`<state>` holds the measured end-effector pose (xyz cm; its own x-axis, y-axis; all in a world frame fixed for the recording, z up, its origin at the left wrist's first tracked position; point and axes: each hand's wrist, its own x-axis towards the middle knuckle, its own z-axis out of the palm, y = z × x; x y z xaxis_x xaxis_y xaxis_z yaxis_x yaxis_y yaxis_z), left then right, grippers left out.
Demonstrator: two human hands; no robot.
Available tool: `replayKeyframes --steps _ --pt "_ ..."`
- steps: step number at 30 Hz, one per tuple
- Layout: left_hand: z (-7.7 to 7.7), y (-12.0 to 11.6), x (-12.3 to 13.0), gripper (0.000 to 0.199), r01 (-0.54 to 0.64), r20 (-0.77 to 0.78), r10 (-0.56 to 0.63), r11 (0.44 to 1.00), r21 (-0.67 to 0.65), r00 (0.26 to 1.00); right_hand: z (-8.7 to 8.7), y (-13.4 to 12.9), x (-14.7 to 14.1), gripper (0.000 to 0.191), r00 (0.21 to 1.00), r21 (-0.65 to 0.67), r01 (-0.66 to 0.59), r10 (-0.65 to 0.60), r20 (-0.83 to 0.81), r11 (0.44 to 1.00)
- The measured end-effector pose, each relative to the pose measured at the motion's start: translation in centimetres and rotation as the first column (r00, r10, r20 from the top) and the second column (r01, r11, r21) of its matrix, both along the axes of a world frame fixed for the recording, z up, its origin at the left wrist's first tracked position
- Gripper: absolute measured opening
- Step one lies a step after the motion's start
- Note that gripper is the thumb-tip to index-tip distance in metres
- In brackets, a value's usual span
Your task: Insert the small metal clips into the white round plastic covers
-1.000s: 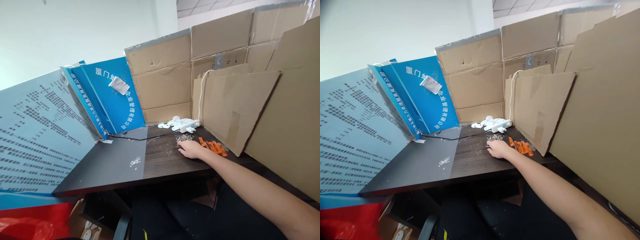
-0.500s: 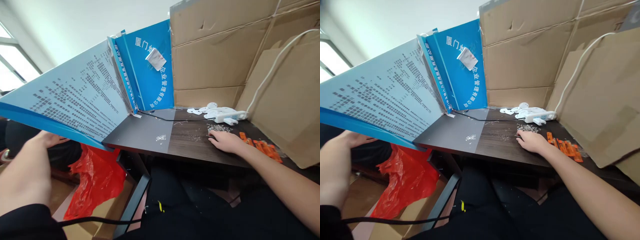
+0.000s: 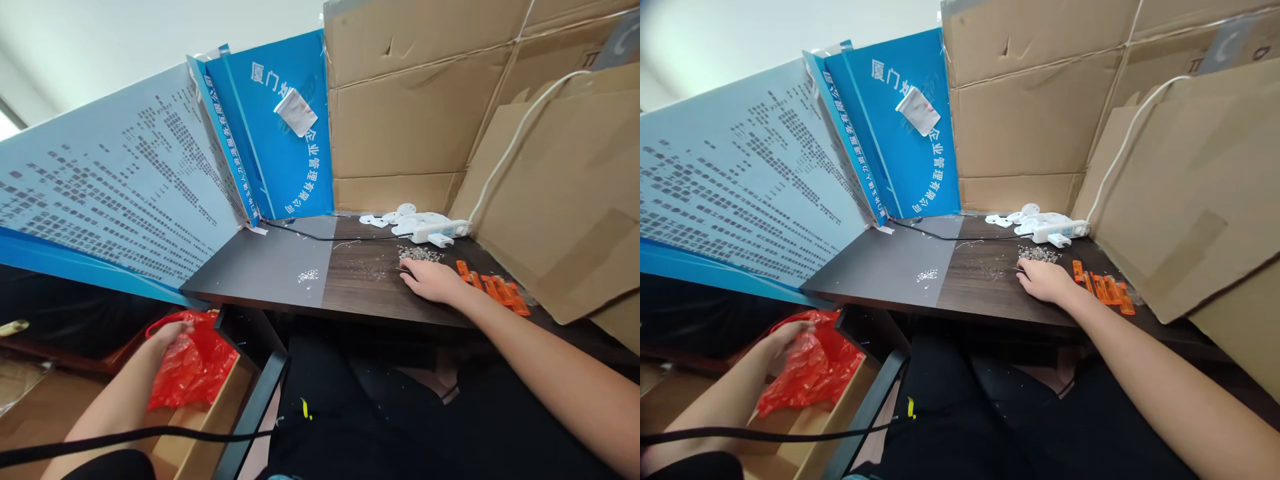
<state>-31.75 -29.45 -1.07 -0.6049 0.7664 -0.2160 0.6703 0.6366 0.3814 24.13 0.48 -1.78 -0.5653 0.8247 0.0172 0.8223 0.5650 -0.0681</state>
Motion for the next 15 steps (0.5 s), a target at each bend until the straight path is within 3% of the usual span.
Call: replayKeyframes --steps 3,4,5,6,7,9,10,11,12,13,15 --pt "-1.7 0.1 3.7 0.022 0.074 0.192 -0.010 0.940 -0.332 0.981 0.0 0.0 -0.1 0.032 1.000 -0.009 0.009 -0.009 0.003 1.000" --pt "-1.8 0.4 5.2 0.019 0.164 0.258 -0.055 0.890 -0.425 0.964 0.0 0.1 -0.1 0.033 1.000 -0.008 0.012 -0.012 0.004 1.000" --pt "-1.6 0.9 6.6 0.016 0.361 0.370 -0.168 0.750 -0.553 0.914 0.0 0.1 -0.1 0.033 1.000 -0.006 0.015 -0.015 0.005 1.000" --pt "-1.0 1.6 8.0 0.014 0.457 0.434 -0.220 0.678 -0.576 0.874 0.0 0.1 -0.2 0.033 1.000 -0.004 0.020 -0.020 0.003 1.000" --pt "-0.1 2.5 9.3 0.012 0.518 0.479 -0.257 0.646 -0.560 0.839 -0.1 0.1 -0.3 0.033 1.000 -0.003 0.023 -0.023 0.000 1.000" --pt "2.2 4.8 11.9 0.018 0.612 0.551 -0.335 0.646 -0.457 0.764 -0.1 0.1 -0.5 0.033 0.999 -0.007 0.033 -0.033 -0.005 0.999" --pt "3.3 6.2 13.0 0.024 0.651 0.568 -0.396 0.666 -0.363 0.722 -0.2 0.1 -0.6 0.033 0.999 -0.009 0.039 -0.039 -0.006 0.999" --pt "4.3 7.6 13.9 0.027 0.695 0.536 -0.521 0.694 -0.188 0.665 -0.2 0.0 -0.7 0.033 0.999 -0.010 0.041 -0.041 -0.010 0.999" --pt "4.9 9.0 14.8 0.029 0.690 0.421 -0.619 0.723 -0.023 0.663 -0.1 0.0 -0.7 0.034 0.999 -0.012 0.036 -0.036 -0.016 0.999" --pt "5.2 10.2 15.5 0.030 0.647 0.243 -0.650 0.755 0.107 0.720 0.1 0.0 -0.6 0.033 0.999 -0.017 0.024 -0.024 -0.026 1.000" --pt "4.5 12.2 16.7 0.032 0.596 -0.125 -0.587 0.753 0.280 0.800 0.8 0.1 0.0 0.031 0.998 -0.022 0.003 -0.004 -0.059 1.000"
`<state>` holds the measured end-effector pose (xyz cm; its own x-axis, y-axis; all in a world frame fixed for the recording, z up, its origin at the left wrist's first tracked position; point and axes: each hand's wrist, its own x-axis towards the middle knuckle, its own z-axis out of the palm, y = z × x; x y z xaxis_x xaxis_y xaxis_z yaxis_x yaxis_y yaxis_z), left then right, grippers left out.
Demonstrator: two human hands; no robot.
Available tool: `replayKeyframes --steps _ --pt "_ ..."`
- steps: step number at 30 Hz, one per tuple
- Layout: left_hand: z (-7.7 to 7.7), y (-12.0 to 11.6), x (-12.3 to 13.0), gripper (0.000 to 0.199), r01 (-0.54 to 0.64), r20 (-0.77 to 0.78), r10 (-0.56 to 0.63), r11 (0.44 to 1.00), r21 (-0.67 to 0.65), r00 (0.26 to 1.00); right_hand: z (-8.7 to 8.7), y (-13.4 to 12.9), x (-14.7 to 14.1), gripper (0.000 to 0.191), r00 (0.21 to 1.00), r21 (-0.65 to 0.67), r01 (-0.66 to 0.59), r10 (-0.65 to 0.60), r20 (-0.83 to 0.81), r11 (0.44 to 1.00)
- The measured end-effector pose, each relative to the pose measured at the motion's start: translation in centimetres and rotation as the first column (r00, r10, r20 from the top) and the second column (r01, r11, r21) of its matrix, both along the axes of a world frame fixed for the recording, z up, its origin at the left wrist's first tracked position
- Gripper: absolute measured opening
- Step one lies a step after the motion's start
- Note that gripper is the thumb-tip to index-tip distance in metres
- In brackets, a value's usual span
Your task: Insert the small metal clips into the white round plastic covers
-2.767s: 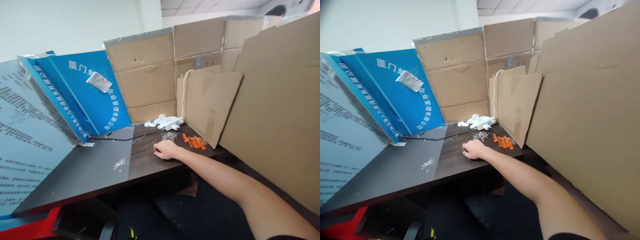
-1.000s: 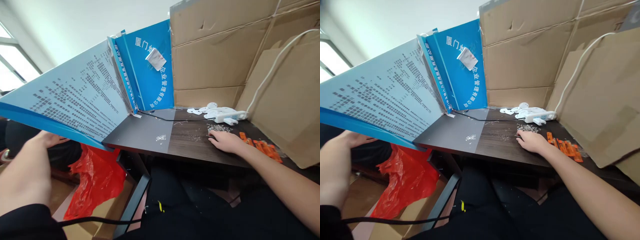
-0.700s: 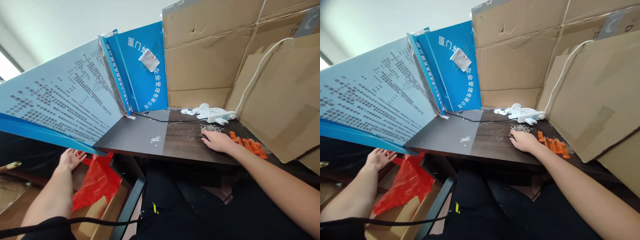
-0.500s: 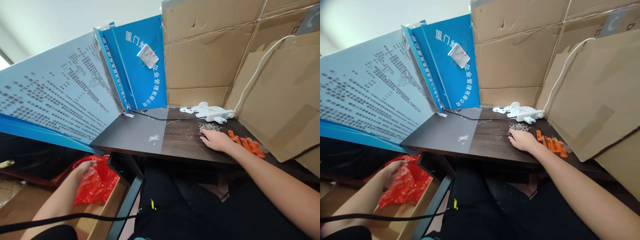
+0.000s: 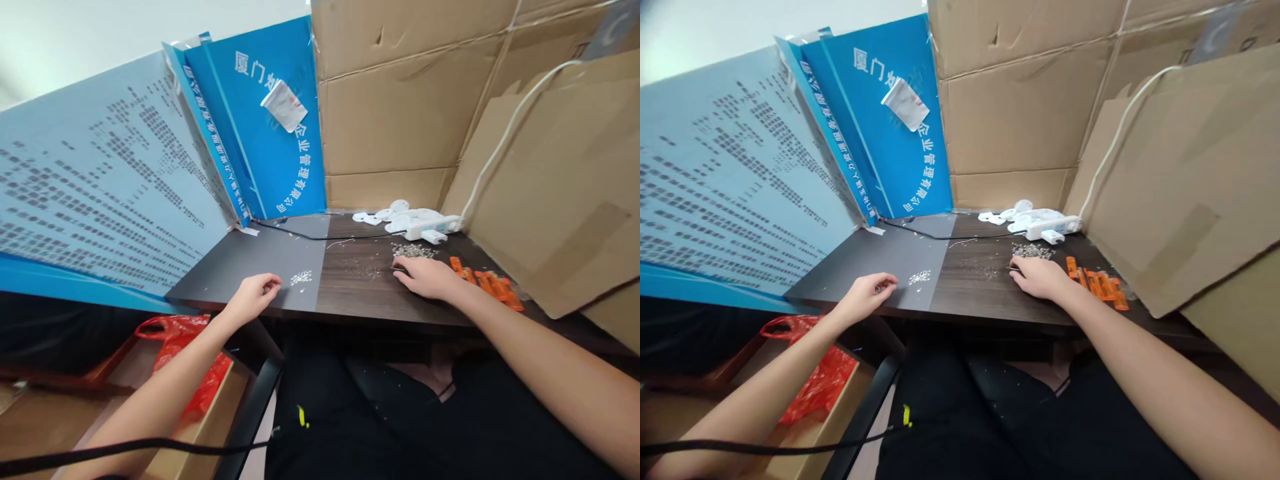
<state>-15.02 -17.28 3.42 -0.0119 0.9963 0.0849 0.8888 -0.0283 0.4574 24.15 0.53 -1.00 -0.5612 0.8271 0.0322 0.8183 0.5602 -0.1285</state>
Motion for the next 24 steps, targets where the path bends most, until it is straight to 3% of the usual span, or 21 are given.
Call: replayKeyframes --steps 4,8,12,15,19,24 --pt "-4.2 1.3 1.5 0.037 0.052 -0.184 0.013 0.937 0.346 0.983 2.4 0.9 2.5 0.029 0.984 0.061 0.126 -0.117 -0.136 0.990" --pt "-7.3 2.2 1.9 0.054 0.110 -0.398 0.022 0.946 0.305 0.917 4.5 2.4 3.9 0.029 0.942 0.083 0.263 -0.237 -0.239 0.961" --pt "-7.5 4.6 2.2 0.067 0.137 -0.473 -0.042 0.976 0.167 0.880 5.6 5.2 2.2 0.030 0.938 0.182 0.297 -0.250 -0.241 0.937" --pt "-7.2 6.8 2.4 0.068 0.172 -0.458 -0.106 0.979 0.105 0.883 6.3 8.8 0.2 0.039 0.932 0.242 0.346 -0.300 -0.205 0.906" --pt "-6.7 9.2 2.3 0.060 0.189 -0.387 -0.158 0.981 0.042 0.909 7.0 13.9 -2.2 0.050 0.860 0.116 0.503 -0.509 0.031 0.856" --pt "-6.4 11.9 2.3 0.056 0.243 -0.278 -0.218 0.968 0.061 0.936 6.8 16.5 -3.6 0.040 0.838 0.093 0.539 -0.544 0.037 0.837"
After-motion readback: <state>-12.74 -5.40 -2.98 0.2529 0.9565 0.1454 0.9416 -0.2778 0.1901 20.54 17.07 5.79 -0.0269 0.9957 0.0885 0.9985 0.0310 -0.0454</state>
